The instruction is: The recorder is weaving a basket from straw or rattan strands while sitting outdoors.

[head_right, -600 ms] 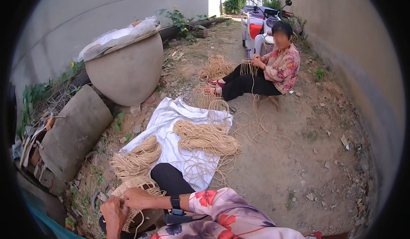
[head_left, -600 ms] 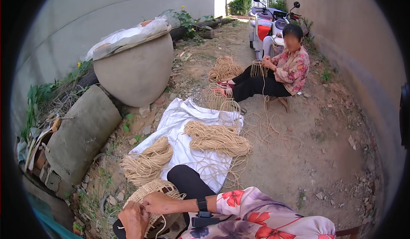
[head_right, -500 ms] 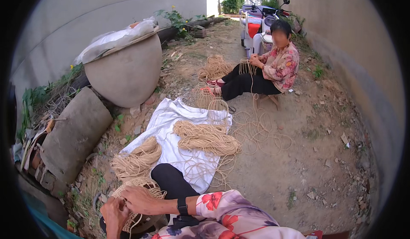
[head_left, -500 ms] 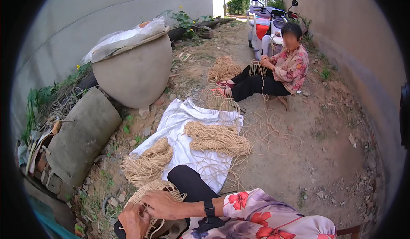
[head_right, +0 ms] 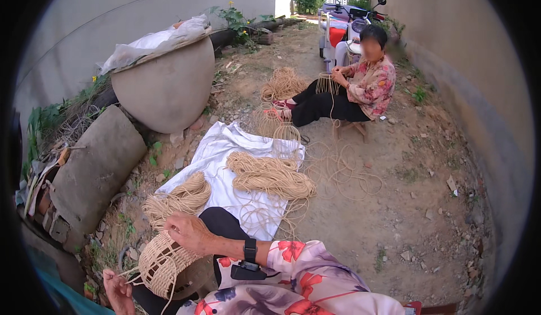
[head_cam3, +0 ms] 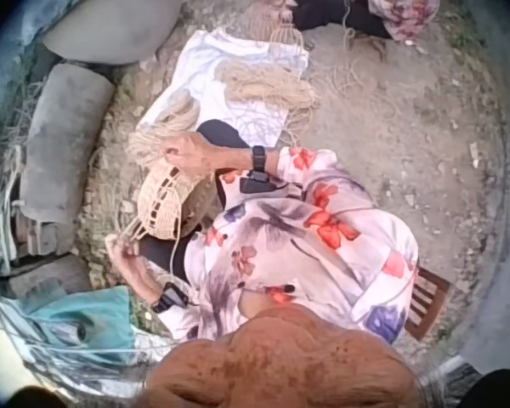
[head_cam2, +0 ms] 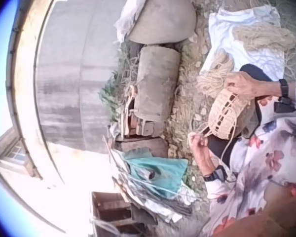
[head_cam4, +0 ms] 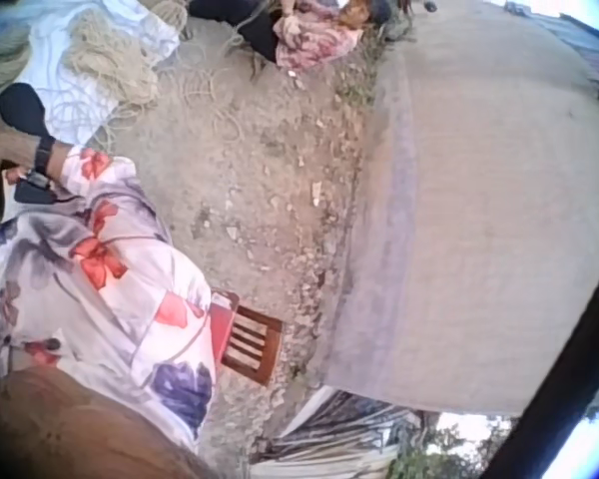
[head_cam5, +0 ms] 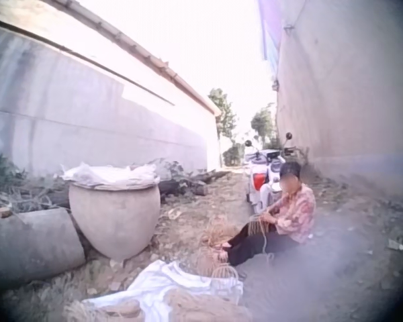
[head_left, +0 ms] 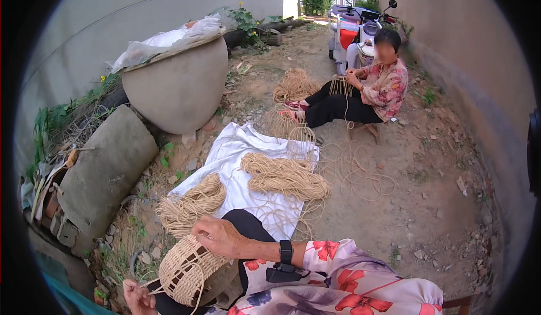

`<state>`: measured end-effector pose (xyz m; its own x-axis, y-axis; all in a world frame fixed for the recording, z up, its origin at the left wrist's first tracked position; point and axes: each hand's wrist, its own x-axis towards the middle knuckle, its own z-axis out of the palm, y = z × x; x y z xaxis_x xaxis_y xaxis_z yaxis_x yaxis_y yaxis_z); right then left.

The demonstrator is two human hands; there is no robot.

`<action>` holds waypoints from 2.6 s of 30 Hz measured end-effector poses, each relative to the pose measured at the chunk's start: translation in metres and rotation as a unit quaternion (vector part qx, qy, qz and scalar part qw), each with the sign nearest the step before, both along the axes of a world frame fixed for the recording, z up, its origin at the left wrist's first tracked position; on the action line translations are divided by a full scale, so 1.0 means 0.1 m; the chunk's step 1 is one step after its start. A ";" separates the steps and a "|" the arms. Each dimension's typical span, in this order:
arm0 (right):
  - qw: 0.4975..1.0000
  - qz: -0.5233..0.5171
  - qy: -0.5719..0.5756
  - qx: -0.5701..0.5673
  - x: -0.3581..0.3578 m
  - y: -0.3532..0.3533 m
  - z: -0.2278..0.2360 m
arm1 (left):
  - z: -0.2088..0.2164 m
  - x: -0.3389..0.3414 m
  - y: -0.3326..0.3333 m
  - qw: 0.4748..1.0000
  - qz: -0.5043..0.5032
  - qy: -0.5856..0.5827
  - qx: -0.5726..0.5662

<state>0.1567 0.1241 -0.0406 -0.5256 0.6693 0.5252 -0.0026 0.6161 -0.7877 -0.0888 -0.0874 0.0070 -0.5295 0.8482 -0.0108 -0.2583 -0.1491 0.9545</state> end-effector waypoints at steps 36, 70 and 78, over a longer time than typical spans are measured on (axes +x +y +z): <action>0.949 0.064 -0.233 0.202 -0.69 -0.44 0.10 | -0.38 0.73 0.45 0.808 0.103 0.574 -0.089; 0.850 0.235 -0.061 -0.468 -0.34 -0.49 -0.02 | -0.14 0.98 0.50 0.767 0.027 0.640 -0.039; 0.874 0.230 -0.093 -0.419 -0.44 -0.47 -0.08 | -0.04 1.00 0.61 0.733 0.032 0.678 -0.043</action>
<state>0.1124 0.0770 -0.0482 -0.8647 0.4726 -0.1700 0.0777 -0.2085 -0.9749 0.0110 -0.0259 0.0030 -0.1420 0.8478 0.5110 0.9413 -0.0440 0.3347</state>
